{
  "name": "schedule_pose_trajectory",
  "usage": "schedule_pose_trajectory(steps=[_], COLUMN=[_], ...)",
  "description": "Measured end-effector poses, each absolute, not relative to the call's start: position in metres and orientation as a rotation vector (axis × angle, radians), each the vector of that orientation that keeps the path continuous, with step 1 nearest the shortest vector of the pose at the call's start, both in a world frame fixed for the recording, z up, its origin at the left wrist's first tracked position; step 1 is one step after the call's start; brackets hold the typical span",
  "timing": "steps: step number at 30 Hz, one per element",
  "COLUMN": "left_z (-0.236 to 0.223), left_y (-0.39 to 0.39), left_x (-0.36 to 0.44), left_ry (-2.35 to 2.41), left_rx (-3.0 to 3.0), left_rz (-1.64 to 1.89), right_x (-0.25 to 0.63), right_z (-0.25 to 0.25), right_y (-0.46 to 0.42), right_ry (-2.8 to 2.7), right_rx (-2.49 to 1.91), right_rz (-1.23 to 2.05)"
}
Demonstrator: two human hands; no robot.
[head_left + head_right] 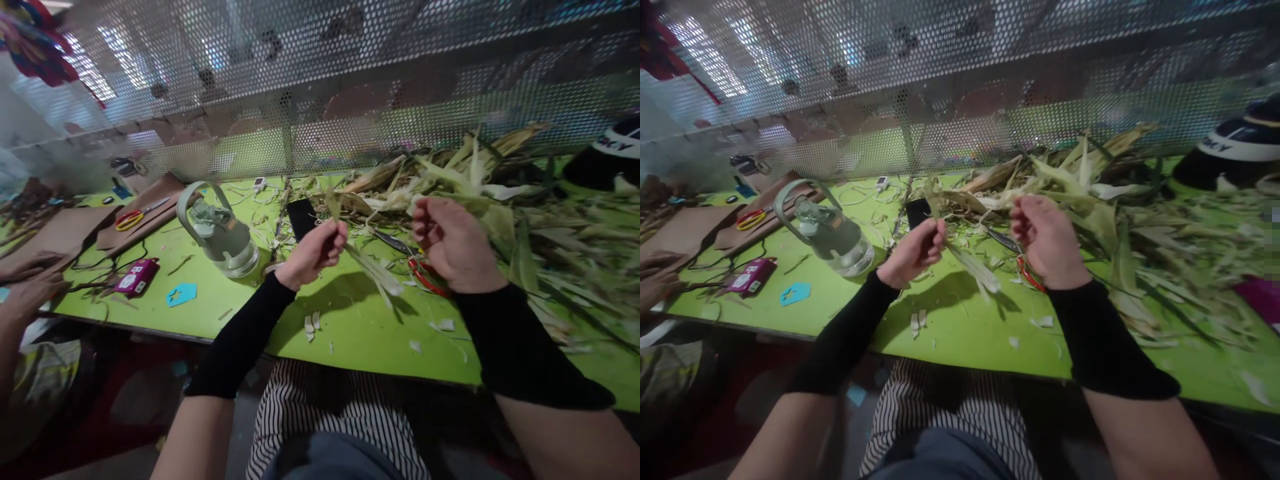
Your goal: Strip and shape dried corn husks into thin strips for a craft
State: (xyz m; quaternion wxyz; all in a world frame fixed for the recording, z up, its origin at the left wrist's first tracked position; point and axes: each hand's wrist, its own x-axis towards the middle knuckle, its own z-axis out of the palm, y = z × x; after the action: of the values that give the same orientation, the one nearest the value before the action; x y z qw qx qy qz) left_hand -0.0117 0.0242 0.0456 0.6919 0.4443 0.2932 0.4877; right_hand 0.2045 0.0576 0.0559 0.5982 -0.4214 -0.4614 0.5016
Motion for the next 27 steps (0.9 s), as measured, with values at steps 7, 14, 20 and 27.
schedule_pose_trajectory(steps=[7, 14, 20, 27], left_z=[0.055, 0.057, 0.048, 0.044], left_y=[0.032, 0.028, 0.032, 0.034], left_x=[-0.025, -0.021, -0.018, -0.014], left_ry=[0.624, 0.58, 0.559, 0.62], left_rx=[0.935, 0.774, 0.825, 0.831], left_rz=[1.309, 1.255, 1.144, 1.074], right_x=[0.251, 0.268, 0.25, 0.237], right_z=[0.057, 0.038, 0.026, 0.039], right_y=[0.074, 0.073, 0.075, 0.079], right_ry=[-1.165, -2.251, -2.489, -2.548], right_rx=[-1.3, -1.622, -1.547, -1.463], right_rz=[0.937, 0.502, 0.229, 0.421])
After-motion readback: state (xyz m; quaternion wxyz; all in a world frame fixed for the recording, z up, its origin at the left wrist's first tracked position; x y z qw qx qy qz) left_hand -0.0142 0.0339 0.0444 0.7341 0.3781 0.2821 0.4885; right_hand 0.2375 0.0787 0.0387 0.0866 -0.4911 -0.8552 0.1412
